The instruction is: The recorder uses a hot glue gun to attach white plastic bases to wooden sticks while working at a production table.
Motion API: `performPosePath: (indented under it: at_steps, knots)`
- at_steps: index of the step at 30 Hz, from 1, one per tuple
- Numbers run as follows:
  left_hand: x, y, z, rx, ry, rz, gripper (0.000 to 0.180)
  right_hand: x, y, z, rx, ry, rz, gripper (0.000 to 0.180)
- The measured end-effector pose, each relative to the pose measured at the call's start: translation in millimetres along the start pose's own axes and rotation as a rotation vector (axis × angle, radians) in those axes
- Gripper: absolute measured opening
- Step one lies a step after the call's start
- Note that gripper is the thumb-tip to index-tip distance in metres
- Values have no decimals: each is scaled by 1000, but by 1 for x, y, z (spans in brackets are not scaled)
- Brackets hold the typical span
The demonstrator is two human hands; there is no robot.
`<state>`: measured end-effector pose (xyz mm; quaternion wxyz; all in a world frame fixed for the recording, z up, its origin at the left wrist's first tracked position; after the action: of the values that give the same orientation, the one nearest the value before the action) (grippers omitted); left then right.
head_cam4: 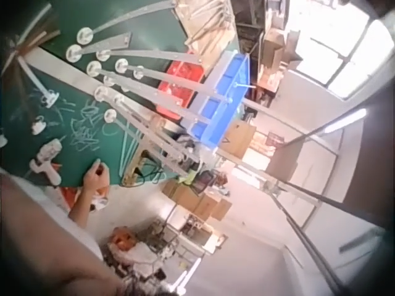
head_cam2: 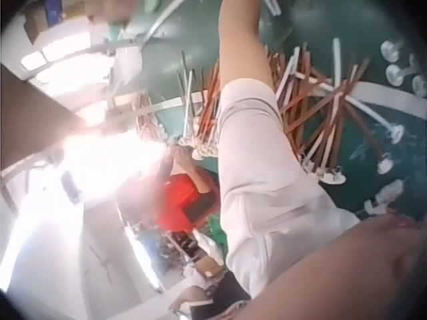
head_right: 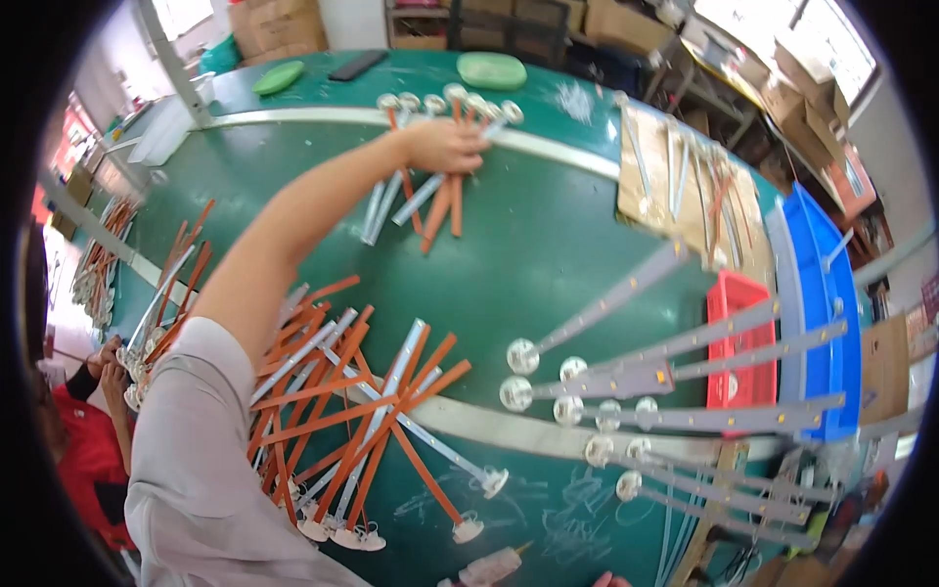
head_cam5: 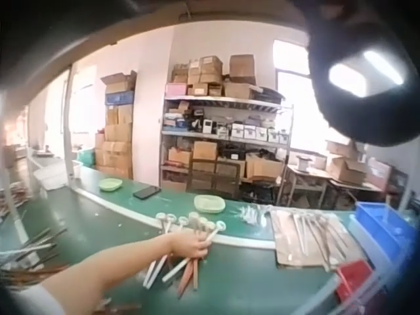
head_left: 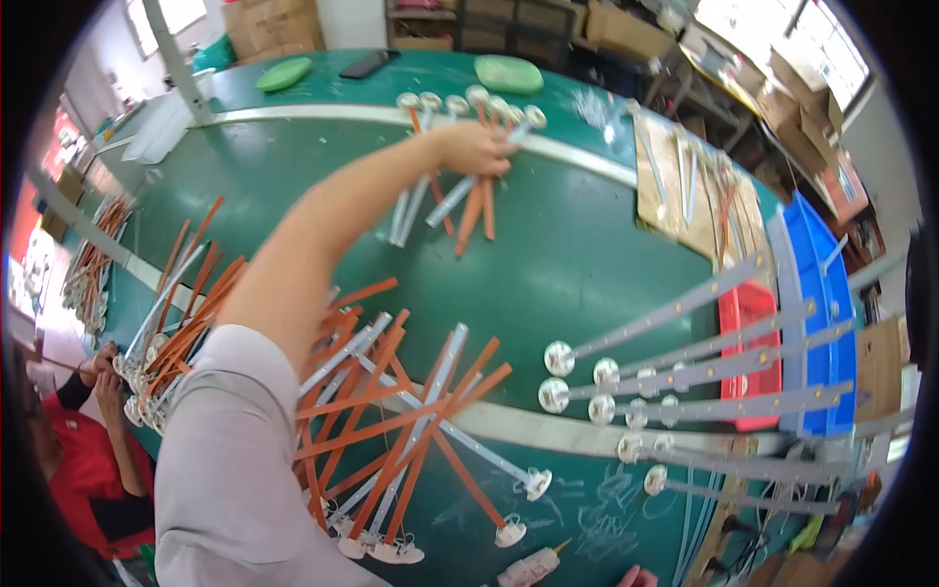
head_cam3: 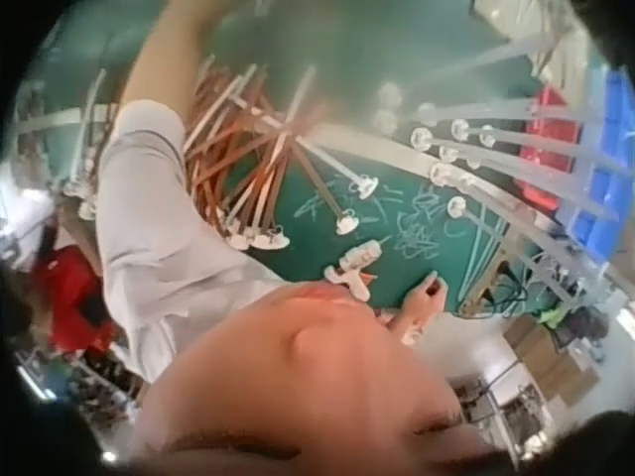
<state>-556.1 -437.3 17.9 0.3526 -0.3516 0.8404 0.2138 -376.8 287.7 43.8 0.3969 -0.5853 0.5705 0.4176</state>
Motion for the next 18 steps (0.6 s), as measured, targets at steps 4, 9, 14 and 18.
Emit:
performPosePath:
  at_steps: [4,9,14,18]
  knots:
    - [-29,-18,-1,-14,-19,-160,21,6,1,9,-8,17,29,23]
    - [-48,-5,8,-84,41,-262,31,23,5,30,-143,174,123,22]
    - [-154,41,55,-446,-686,-217,65,21,0,36,-127,220,124,20]
    - [-216,71,113,-349,-1202,41,73,18,-1,33,-161,236,122,20]
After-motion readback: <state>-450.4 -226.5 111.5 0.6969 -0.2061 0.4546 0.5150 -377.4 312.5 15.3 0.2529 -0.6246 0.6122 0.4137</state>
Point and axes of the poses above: each hand's wrist, its own y-axis towards the middle knuckle, its own x-axis out of the palm, z = x × y, the point moved 2 cm from there along y, towards the middle knuckle, and after that the axes turned 7 degrees about -z, right-handed, at the moved point
